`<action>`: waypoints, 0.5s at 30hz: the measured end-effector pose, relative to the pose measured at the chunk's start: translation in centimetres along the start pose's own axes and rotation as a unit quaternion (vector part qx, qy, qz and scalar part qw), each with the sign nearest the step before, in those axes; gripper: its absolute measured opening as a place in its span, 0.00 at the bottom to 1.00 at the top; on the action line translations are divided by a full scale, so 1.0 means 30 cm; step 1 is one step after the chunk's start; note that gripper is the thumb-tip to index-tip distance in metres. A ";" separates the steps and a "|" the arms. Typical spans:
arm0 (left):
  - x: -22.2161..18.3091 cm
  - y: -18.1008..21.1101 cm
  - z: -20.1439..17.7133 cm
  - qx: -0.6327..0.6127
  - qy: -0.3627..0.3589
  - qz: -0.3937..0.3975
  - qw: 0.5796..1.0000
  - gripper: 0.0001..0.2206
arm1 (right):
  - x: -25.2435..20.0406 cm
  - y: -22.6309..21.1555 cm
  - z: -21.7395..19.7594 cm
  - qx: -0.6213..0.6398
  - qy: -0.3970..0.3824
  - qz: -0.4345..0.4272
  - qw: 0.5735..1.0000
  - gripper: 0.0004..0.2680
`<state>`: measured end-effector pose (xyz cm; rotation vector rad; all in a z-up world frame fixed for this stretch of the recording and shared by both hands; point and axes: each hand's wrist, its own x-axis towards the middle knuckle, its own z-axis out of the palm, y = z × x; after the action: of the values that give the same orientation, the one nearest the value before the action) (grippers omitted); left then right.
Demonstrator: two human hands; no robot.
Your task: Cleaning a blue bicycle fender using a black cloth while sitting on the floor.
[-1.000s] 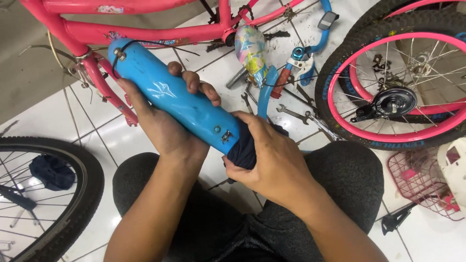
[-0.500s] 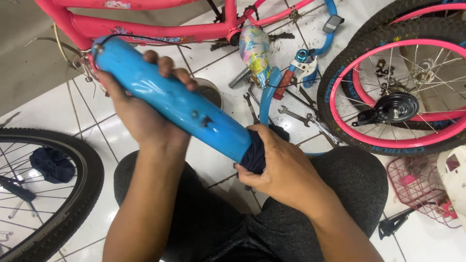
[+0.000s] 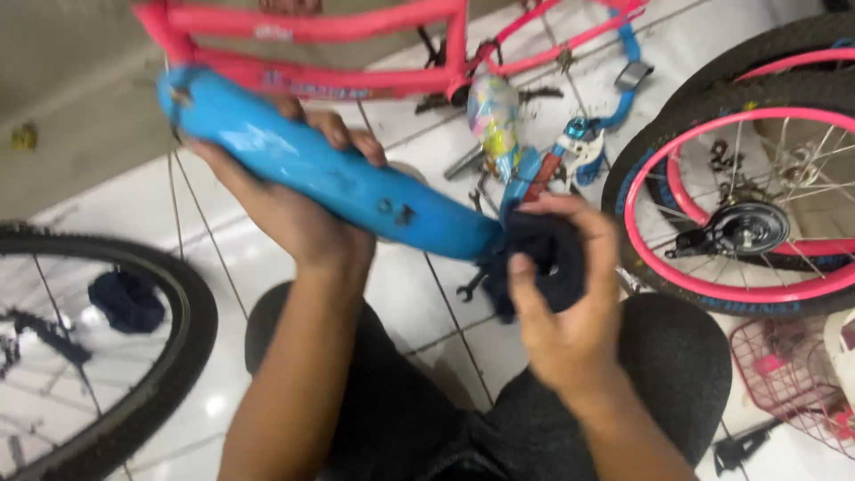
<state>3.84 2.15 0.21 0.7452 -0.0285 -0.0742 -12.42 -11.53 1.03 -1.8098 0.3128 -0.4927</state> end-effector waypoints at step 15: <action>0.070 0.014 -0.052 0.017 0.046 0.085 0.995 0.32 | 0.064 0.216 0.149 -0.253 -0.207 0.013 0.945 0.23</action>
<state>6.03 3.35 -0.66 0.7775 -0.0052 0.1237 -8.33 -10.49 -5.90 -2.3466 0.1785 0.0058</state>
